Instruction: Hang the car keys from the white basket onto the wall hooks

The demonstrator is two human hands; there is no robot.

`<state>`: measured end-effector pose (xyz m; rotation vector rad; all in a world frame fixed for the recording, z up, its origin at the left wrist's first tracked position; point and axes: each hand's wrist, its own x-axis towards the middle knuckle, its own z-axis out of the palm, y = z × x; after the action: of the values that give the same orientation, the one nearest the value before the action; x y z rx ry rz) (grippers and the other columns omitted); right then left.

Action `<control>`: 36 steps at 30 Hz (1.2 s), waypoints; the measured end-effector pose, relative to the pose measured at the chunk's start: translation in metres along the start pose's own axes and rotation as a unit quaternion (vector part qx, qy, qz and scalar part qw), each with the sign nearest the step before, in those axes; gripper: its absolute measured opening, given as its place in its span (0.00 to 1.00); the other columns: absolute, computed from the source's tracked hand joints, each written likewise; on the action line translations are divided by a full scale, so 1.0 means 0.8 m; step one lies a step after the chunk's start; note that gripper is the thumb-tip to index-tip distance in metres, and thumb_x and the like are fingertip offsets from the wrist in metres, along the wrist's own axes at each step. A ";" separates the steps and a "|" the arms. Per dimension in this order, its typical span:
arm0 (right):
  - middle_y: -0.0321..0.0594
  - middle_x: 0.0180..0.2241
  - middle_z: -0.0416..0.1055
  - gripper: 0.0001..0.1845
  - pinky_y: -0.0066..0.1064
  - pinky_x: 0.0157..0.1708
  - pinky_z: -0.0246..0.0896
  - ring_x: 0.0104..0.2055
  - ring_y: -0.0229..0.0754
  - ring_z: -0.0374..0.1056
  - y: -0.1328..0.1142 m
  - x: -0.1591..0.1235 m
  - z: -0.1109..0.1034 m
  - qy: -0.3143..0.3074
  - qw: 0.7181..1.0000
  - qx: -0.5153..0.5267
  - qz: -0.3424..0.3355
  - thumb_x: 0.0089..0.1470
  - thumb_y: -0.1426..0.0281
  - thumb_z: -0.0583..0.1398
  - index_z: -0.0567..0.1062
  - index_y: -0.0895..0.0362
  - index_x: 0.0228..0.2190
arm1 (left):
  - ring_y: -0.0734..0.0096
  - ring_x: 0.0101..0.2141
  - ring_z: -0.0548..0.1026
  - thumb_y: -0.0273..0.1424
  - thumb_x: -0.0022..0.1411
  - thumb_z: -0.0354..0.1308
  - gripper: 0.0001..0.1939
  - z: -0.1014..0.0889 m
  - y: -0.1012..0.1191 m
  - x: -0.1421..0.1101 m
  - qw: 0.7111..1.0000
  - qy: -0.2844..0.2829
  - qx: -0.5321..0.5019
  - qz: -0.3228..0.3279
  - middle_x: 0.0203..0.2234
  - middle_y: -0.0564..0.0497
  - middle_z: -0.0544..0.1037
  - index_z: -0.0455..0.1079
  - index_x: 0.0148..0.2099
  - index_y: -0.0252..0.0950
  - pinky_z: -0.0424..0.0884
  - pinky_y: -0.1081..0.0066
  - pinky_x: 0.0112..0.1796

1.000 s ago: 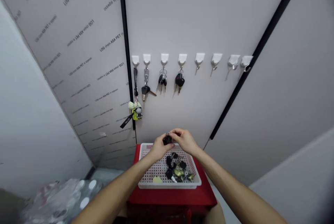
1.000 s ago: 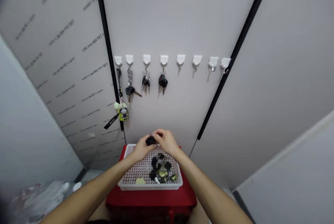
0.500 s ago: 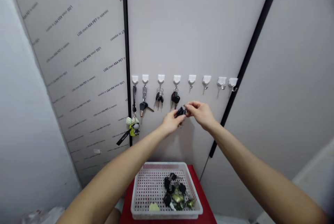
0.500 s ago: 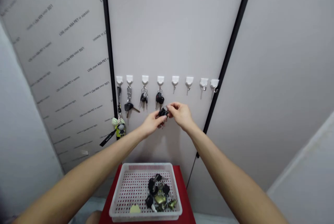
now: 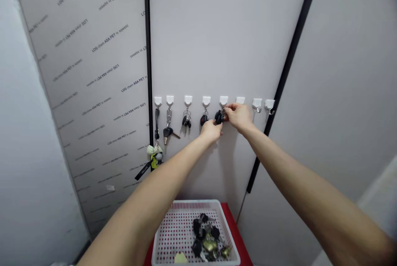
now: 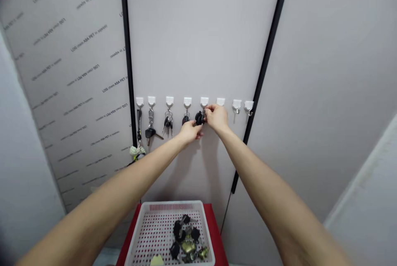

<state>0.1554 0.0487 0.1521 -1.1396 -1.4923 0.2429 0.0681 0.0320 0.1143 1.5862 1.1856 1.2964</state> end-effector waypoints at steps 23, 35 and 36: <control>0.43 0.32 0.67 0.14 0.27 0.34 0.51 0.35 0.40 0.61 0.160 -0.316 0.060 -0.453 0.852 -0.262 -0.024 0.41 0.73 0.49 0.67 0.58 0.32 | 0.70 0.31 0.65 0.25 0.42 0.48 0.16 -0.019 -0.268 -0.217 0.928 -0.156 0.334 -0.058 0.28 0.50 0.69 0.62 0.38 0.34 0.60 0.72 0.34; 0.43 0.35 0.64 0.16 0.29 0.38 0.51 0.38 0.39 0.58 0.160 -0.312 0.064 -0.366 0.924 -0.113 -0.019 0.41 0.73 0.51 0.67 0.58 0.36 | 0.78 0.27 0.66 0.25 0.47 0.45 0.07 -0.030 -0.263 -0.204 0.992 -0.007 0.123 -0.027 0.24 0.52 0.69 0.62 0.31 0.33 0.62 0.77 0.31; 0.43 0.34 0.65 0.15 0.29 0.38 0.52 0.37 0.38 0.59 0.158 -0.310 0.064 -0.362 0.928 -0.089 -0.018 0.41 0.73 0.50 0.67 0.58 0.34 | 0.78 0.28 0.66 0.25 0.47 0.46 0.07 -0.030 -0.258 -0.202 0.993 -0.015 0.117 -0.013 0.25 0.52 0.69 0.62 0.31 0.33 0.62 0.77 0.31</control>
<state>0.1359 -0.0508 -0.1118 -1.2296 -2.2182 0.5566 -0.0039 -0.0645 -0.1203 1.7429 1.3750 1.1466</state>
